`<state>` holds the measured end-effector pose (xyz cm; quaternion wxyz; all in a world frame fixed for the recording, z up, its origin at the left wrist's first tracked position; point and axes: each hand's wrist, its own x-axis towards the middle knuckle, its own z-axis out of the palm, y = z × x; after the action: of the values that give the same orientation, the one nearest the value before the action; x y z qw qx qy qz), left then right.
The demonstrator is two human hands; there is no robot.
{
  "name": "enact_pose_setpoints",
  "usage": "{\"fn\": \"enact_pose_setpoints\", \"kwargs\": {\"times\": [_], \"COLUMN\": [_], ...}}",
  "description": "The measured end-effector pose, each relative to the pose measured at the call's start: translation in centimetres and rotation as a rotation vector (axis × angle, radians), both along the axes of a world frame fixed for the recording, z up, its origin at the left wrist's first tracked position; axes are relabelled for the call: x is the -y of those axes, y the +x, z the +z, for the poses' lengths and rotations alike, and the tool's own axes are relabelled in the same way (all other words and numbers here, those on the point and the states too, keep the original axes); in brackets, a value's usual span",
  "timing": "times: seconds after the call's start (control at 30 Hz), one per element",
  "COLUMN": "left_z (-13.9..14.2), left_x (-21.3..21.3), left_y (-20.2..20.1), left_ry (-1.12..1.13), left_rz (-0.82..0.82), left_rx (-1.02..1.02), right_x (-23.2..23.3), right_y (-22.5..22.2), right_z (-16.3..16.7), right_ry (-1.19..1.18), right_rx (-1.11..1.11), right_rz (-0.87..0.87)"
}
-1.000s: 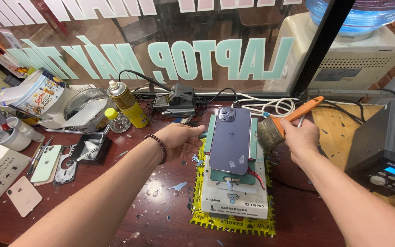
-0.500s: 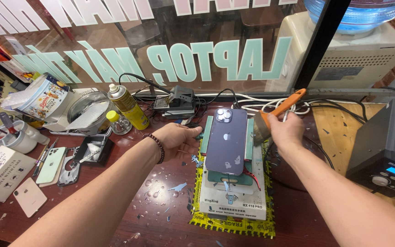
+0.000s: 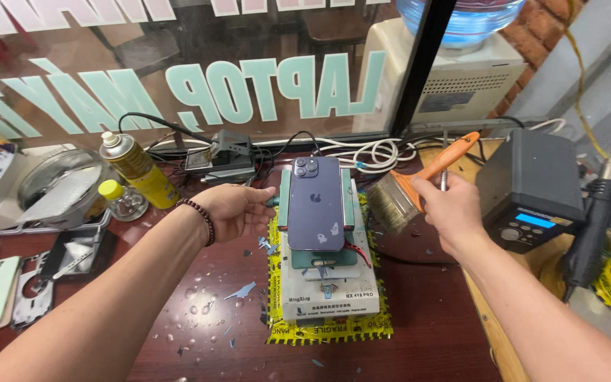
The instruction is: The person clamps a smartphone in a bench press machine and works around its edge with a handheld tool to separate the back cover. They lift off the detached back panel, set it aside, then use a brush to sweep glass debris off the machine and phone body before repositioning the phone in the press.
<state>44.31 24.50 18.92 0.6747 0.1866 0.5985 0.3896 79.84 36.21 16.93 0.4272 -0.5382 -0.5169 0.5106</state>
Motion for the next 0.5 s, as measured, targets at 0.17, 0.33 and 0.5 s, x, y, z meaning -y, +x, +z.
{"fn": "enact_pose_setpoints", "kwargs": {"times": [0.17, 0.33, 0.5], "left_z": [-0.7, -1.1, -2.0], "left_x": [-0.1, -0.5, -3.0], "left_y": [2.0, 2.7, 3.2], "left_ry": [0.295, 0.423, 0.115], "left_rz": [-0.003, -0.158, -0.261], "left_rx": [-0.134, -0.208, 0.144], "right_x": [4.2, 8.4, 10.9], "right_y": [0.9, -0.1, -2.7], "right_z": [3.4, 6.7, 8.6], "right_ry": [0.199, 0.389, 0.46], "right_rx": [0.172, 0.325, 0.439], "right_rz": [-0.1, -0.204, -0.242]}}
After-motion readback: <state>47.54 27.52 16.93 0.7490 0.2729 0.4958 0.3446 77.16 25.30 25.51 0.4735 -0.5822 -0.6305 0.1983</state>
